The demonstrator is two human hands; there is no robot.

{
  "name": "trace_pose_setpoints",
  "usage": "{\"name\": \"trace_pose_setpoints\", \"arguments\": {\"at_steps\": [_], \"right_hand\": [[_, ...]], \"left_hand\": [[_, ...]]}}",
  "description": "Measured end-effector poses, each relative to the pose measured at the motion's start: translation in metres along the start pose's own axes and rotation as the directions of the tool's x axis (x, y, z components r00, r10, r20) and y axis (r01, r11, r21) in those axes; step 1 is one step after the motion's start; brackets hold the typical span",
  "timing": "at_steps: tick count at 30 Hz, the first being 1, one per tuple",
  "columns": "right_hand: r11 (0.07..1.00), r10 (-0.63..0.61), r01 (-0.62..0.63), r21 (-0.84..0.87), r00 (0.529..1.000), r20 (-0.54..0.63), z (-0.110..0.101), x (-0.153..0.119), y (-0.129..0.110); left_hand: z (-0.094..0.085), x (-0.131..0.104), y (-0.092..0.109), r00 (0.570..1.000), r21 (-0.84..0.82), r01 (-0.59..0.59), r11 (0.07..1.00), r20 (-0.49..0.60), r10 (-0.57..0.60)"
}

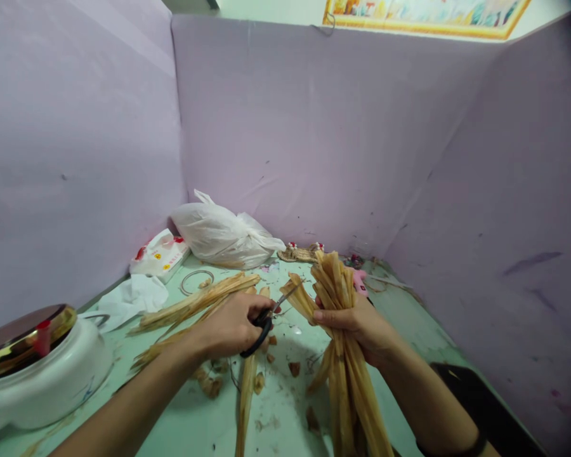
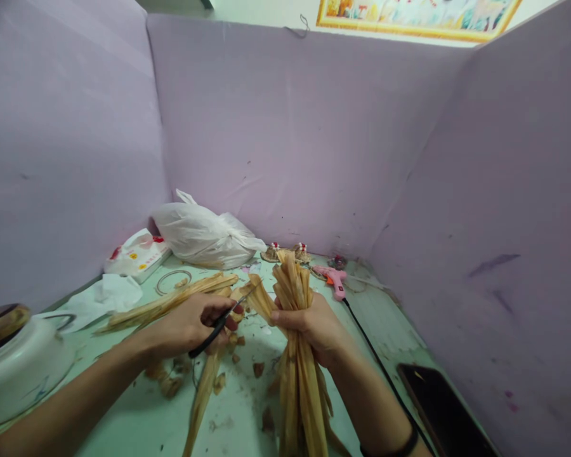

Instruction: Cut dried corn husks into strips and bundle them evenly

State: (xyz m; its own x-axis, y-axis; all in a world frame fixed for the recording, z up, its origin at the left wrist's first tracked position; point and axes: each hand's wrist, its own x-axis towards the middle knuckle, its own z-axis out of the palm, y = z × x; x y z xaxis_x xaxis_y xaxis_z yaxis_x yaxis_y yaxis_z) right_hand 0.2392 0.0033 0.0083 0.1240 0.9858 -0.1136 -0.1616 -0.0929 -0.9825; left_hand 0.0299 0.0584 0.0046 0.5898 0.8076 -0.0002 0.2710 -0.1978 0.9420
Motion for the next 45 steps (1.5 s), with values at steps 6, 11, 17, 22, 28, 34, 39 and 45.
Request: {"name": "trace_pose_setpoints", "arguments": {"at_steps": [6, 11, 17, 22, 28, 34, 39, 45], "right_hand": [[1.0, -0.024, 0.024, -0.004, 1.0, 0.012, -0.004, 0.001, -0.001], [0.997, -0.002, 0.004, -0.076, 1.0, 0.029, -0.001, 0.0, -0.003], [0.986, 0.022, -0.01, -0.167, 0.997, 0.067, 0.002, 0.001, 0.0], [0.99, 0.013, -0.006, -0.138, 0.999, 0.046, 0.0, 0.002, 0.0], [0.983, 0.031, -0.016, -0.182, 0.996, 0.078, 0.003, 0.001, 0.0], [0.983, 0.041, -0.02, -0.185, 0.993, 0.108, -0.005, 0.001, -0.002], [0.994, 0.019, -0.008, -0.109, 0.995, 0.1, -0.016, 0.0, -0.012], [0.995, 0.041, -0.04, 0.093, 0.999, -0.008, -0.022, -0.001, -0.024]], "left_hand": [[0.005, 0.0, 0.001, 0.981, -0.083, 0.165, 0.983, 0.12, -0.155], [0.003, 0.001, -0.001, 0.984, -0.033, 0.074, 0.997, 0.164, -0.068], [0.004, 0.003, -0.001, 0.977, -0.014, 0.129, 0.992, 0.172, -0.125], [0.006, 0.005, -0.003, 0.958, -0.087, 0.211, 0.974, 0.215, -0.188], [0.006, 0.008, -0.01, 0.963, -0.119, 0.19, 0.975, 0.213, -0.162], [0.008, 0.004, -0.007, 0.964, -0.08, 0.18, 0.98, 0.21, -0.16], [-0.006, 0.001, 0.008, 0.997, -0.072, 0.07, 0.995, -0.014, -0.071], [-0.023, 0.007, 0.004, 0.942, 0.168, 0.136, 0.976, -0.327, -0.076]]}}
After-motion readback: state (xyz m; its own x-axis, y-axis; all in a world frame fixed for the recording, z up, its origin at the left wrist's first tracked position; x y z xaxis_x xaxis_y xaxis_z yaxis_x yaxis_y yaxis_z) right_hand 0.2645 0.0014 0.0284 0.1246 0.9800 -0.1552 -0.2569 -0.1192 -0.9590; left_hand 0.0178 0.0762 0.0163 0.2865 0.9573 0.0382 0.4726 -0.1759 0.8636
